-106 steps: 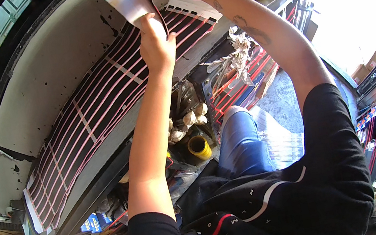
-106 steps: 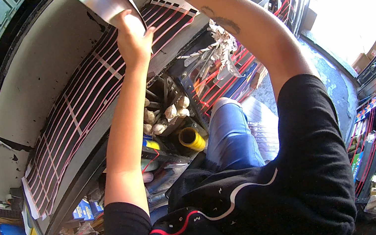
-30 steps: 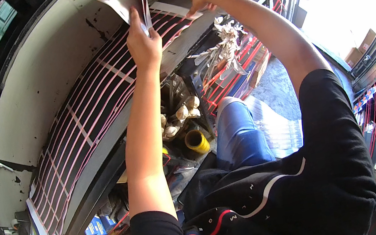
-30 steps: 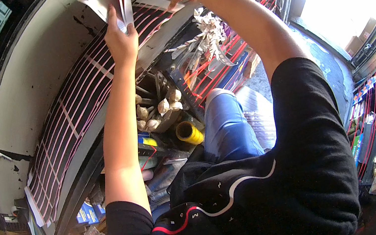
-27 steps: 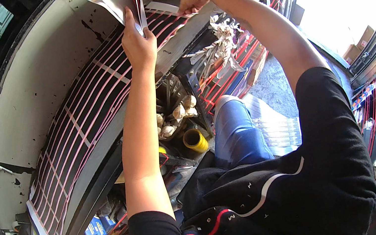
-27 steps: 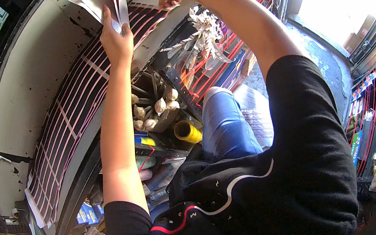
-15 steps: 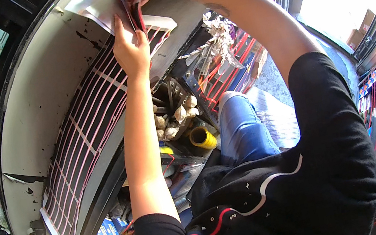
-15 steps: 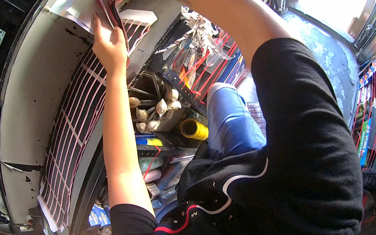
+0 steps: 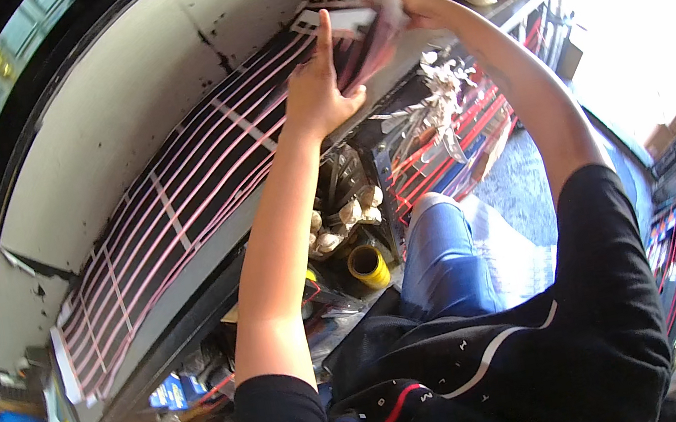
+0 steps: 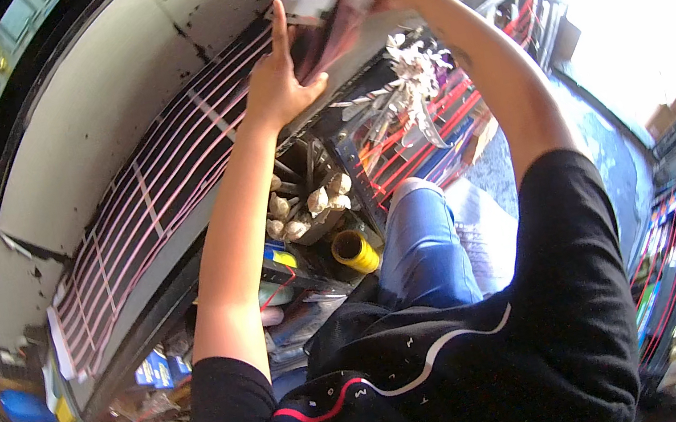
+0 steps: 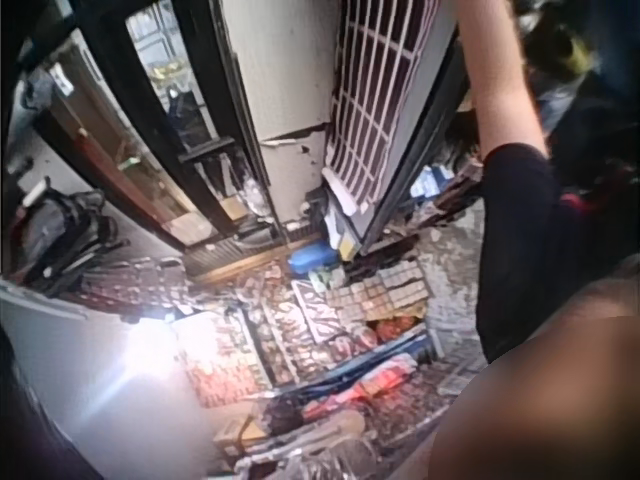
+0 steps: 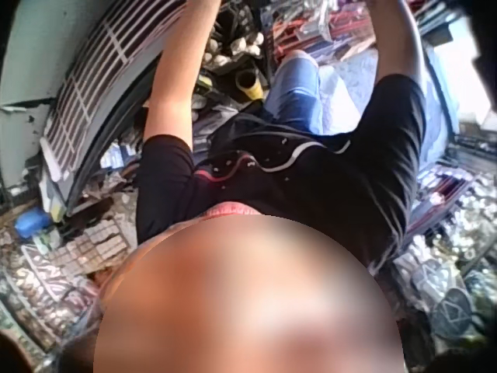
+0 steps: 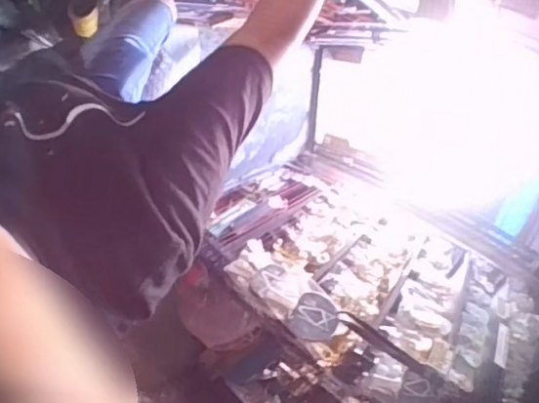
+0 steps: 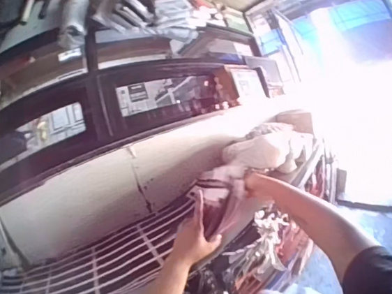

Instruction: The person assembles a small solar panel by aligning and taping a black frame to a grid of solar cells. They repeatedly adjust the frame, apply white tape along the edges, and handle a small black component with wires. The person also peels protective film from the panel surface and continues securing the frame with tape.

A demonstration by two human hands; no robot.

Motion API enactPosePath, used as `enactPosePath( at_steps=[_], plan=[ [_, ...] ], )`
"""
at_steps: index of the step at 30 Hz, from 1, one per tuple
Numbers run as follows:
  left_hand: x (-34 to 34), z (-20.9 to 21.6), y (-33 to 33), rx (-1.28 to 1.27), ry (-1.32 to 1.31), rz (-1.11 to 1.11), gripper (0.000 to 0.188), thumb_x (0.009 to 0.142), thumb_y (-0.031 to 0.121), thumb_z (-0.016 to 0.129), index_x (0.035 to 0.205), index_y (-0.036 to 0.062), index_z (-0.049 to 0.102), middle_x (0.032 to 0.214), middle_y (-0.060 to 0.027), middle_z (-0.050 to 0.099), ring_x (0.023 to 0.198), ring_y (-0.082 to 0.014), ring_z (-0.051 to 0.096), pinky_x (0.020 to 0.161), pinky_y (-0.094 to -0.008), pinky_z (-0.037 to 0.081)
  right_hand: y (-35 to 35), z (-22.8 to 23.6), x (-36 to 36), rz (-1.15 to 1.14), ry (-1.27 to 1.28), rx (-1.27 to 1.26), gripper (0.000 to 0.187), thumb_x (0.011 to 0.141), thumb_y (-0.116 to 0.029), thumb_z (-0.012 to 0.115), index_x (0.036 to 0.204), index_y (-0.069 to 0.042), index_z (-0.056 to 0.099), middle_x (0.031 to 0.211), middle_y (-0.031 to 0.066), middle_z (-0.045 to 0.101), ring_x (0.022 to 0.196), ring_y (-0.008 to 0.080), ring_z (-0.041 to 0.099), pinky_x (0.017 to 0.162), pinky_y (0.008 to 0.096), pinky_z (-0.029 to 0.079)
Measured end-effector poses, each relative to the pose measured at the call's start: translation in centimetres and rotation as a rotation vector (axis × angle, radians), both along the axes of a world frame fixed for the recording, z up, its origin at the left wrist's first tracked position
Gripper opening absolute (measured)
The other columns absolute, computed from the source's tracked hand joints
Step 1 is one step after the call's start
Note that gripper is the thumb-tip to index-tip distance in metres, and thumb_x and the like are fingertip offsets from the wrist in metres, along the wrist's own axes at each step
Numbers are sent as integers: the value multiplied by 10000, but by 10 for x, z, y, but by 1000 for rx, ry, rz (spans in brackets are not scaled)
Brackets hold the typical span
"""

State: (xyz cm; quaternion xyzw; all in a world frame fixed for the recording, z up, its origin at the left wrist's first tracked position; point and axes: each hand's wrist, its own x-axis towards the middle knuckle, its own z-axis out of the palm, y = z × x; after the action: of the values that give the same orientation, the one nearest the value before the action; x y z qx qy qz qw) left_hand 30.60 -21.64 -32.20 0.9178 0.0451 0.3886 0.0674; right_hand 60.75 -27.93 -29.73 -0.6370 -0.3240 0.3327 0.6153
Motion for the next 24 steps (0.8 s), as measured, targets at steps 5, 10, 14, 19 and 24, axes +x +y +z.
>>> enactPosePath(
  at_steps=[5, 10, 14, 19, 24],
  plan=[
    [-19, -4, -14, 252, 221, 302, 829, 838, 323, 661, 1547, 205, 247, 1547, -217, 306, 1380, -481, 343, 1097, -684, 258, -36, -4, 15, 46, 167, 159, 466, 1007, -365, 538, 1372, -76, 512, 1220, 110, 613, 1082, 243, 606, 867, 404, 540],
    [-93, -13, 4, 112, 522, 425, 553, 994, 560, 398, 1513, 390, 310, 1574, -158, 300, 1422, -471, 281, 1069, -757, 185, -34, -20, 14, -32, -1126, -25, 703, 787, -242, 806, 1376, -50, 476, 1361, 189, 545, 1266, 306, 515, 1025, 374, 424],
    [-132, -9, 2, 55, 568, 348, 561, 989, 559, 409, 1515, 393, 305, 1570, -157, 306, 1427, -462, 273, 1070, -742, 223, -25, -6, -7, -97, -1180, -141, 558, 846, -290, 729, 1333, -99, 531, 1349, 190, 536, 1273, 349, 494, 1048, 463, 393],
    [-128, 14, 3, 61, 383, 266, 410, 965, 510, 518, 1108, 142, 629, 1077, -140, 653, 975, -356, 631, 832, -472, 502, 18, 12, -72, -50, -1446, 138, 403, 915, -414, 613, 1149, -97, 692, 1228, 152, 625, 1174, 359, 559, 991, 526, 420],
    [-42, 20, 61, 58, 48, 336, 267, 887, 295, 656, 946, 35, 655, 949, -167, 633, 924, -343, 633, 769, -460, 509, 94, -4, -102, 189, -1156, -59, 399, 935, -351, 617, 1102, 8, 670, 1042, 210, 693, 933, 332, 659, 820, 410, 491]
  ],
)
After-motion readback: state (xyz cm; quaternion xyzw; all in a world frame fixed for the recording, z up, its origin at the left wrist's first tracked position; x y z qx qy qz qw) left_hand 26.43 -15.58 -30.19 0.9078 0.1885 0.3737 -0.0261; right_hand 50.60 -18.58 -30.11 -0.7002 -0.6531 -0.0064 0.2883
